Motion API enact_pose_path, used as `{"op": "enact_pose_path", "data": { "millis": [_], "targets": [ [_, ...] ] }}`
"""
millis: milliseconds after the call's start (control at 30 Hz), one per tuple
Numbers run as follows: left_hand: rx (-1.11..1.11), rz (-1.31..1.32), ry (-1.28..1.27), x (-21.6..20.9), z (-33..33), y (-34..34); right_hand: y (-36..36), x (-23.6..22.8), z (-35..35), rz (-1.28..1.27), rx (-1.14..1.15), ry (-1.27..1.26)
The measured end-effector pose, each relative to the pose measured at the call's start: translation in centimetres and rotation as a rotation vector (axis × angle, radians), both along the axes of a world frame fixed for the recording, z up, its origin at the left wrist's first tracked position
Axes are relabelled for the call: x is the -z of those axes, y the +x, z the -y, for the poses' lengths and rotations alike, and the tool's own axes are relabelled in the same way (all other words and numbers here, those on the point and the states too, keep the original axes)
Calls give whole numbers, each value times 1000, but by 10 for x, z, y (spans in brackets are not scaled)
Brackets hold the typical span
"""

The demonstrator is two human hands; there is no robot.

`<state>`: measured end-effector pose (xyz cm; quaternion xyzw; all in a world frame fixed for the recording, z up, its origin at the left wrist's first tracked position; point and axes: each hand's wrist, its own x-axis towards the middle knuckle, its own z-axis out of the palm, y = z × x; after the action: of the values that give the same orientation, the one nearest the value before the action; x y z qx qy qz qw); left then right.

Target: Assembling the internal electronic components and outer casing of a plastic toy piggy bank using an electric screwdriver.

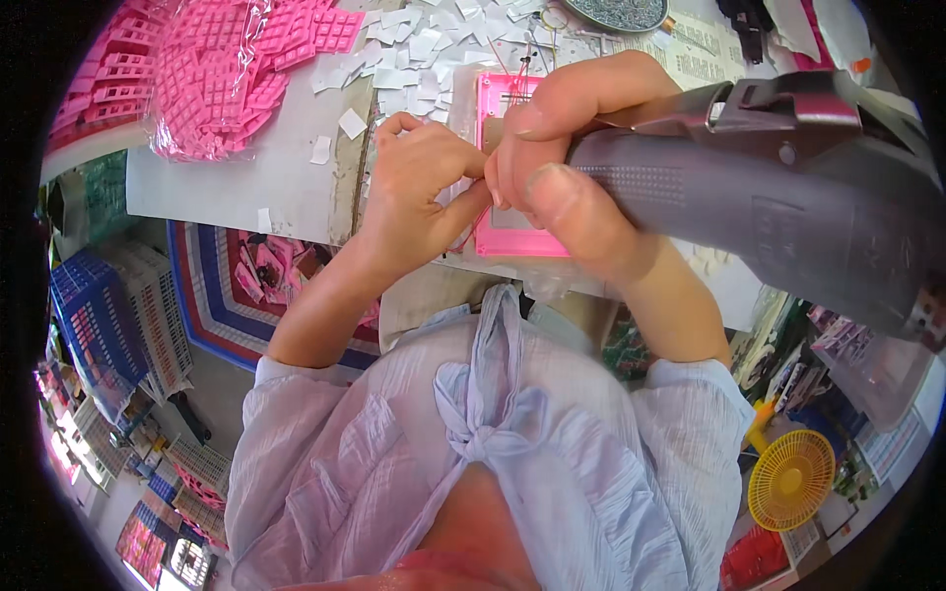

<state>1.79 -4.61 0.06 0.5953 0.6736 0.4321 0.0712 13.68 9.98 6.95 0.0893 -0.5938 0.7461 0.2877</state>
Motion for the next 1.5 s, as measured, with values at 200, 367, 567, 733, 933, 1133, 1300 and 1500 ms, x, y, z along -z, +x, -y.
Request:
{"op": "enact_pose_path", "data": {
  "millis": [200,367,567,733,933,1133,1300,1500],
  "targets": [
    [-217,-88,73,-11,0,-3,-16,20,-7,24,54,-42],
    [-210,-95,35,-10,19,-12,-33,43,-6,37,37,-37],
    [-117,-86,45,-13,25,-3,-29,37,-1,192,199,301],
    [235,-94,-3,-16,5,30,-33,33,-16,230,126,164],
    [338,-291,-105,-4,-32,44,1,-1,-59,220,373,19],
    [393,25,-257,-15,-43,48,71,13,-43,413,890,292],
    [425,305,-305,-28,-18,45,134,39,-28,676,651,319],
    [228,307,-335,-32,5,42,76,33,-16,601,162,548]
  ]
}}
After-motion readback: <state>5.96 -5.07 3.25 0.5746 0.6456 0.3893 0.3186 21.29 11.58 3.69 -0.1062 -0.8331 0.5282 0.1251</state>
